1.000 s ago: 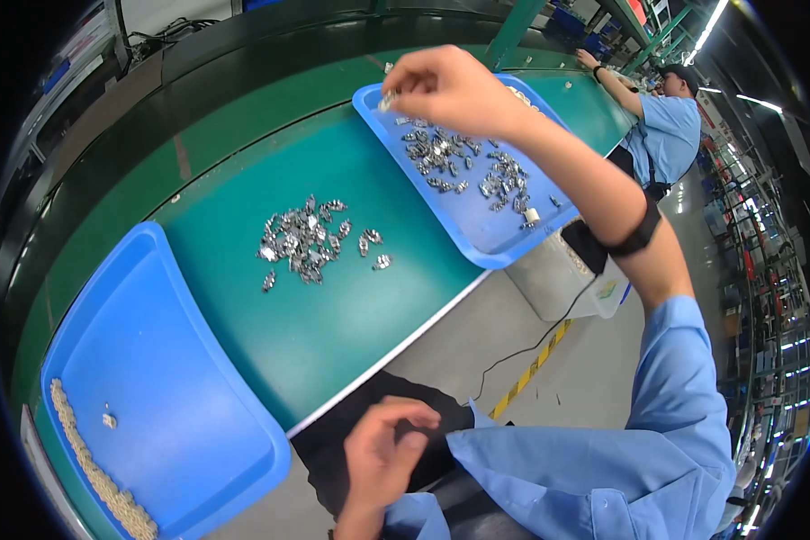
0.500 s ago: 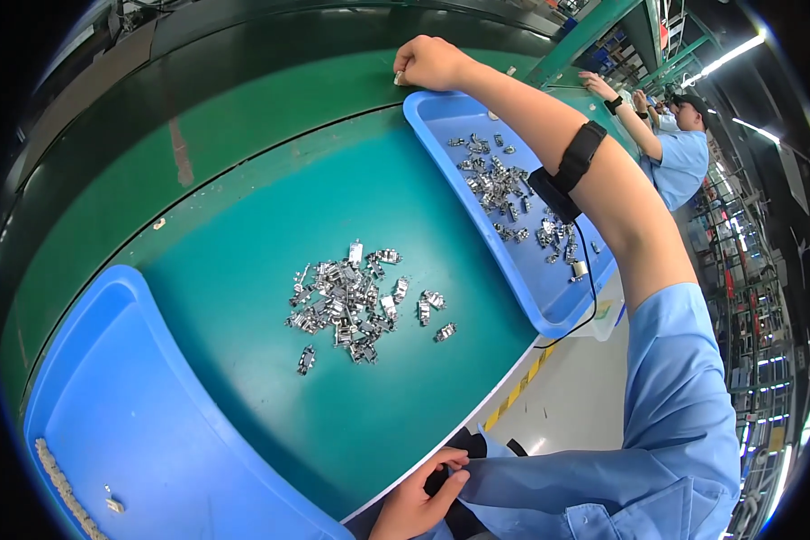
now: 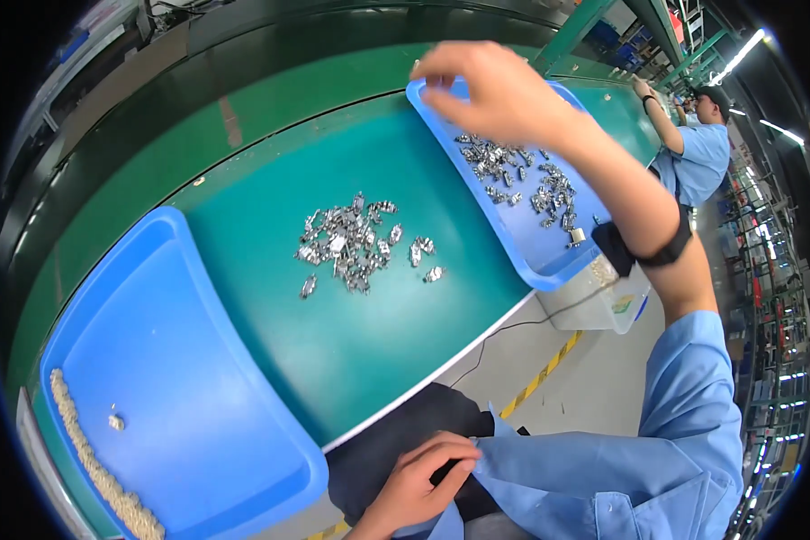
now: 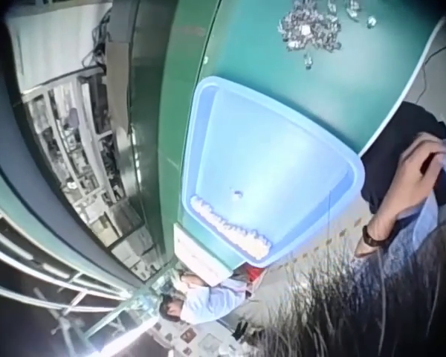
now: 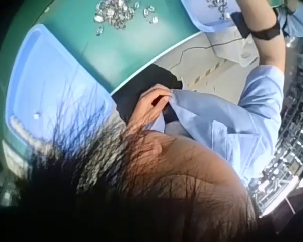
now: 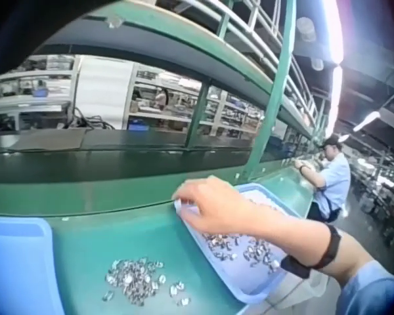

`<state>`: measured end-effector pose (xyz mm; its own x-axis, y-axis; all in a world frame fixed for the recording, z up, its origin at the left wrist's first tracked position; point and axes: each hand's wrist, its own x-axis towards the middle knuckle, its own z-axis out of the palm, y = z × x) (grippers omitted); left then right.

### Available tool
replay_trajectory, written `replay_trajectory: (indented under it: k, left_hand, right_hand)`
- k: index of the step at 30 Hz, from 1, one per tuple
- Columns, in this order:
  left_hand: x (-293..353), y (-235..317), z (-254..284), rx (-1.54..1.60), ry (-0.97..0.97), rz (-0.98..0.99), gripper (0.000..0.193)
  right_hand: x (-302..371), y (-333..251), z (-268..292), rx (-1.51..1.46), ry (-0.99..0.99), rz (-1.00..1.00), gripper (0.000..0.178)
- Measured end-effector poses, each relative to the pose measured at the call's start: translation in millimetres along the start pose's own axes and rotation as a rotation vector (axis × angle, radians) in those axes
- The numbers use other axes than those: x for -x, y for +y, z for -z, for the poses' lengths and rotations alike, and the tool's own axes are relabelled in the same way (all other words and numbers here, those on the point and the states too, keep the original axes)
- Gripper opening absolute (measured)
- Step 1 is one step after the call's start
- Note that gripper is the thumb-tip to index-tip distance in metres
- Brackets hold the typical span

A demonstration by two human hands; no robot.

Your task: The person picks up a white plastic component and a metal connector, joins them together, and places the assembled unit onto a blue tray, repeating the process.

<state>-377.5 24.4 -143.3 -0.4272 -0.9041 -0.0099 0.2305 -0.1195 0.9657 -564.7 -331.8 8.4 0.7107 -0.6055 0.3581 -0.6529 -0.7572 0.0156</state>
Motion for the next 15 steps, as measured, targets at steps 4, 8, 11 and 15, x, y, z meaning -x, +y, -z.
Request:
replay_trajectory:
  k: [4, 8, 11, 15]
  left_hand:
    - [30, 34, 10, -0.100, -0.056, -0.255, 0.011]
    - [57, 93, 29, -0.283, -0.077, -0.505, 0.012]
    - [102, 128, 62, -0.633, 0.279, -0.484, 0.011]
    - [136, 162, 130, -1.242, 0.841, -0.113, 0.018]
  right_hand:
    - [54, -99, 1, 0.015, -0.108, 0.096, 0.020]
    - [79, -122, -41, 0.014, -0.034, -0.035, 0.018]
    - [88, -121, -57, -0.044, 0.010, -0.105, 0.018]
    - [87, -125, -62, -0.159, 0.038, -0.161, 0.017]
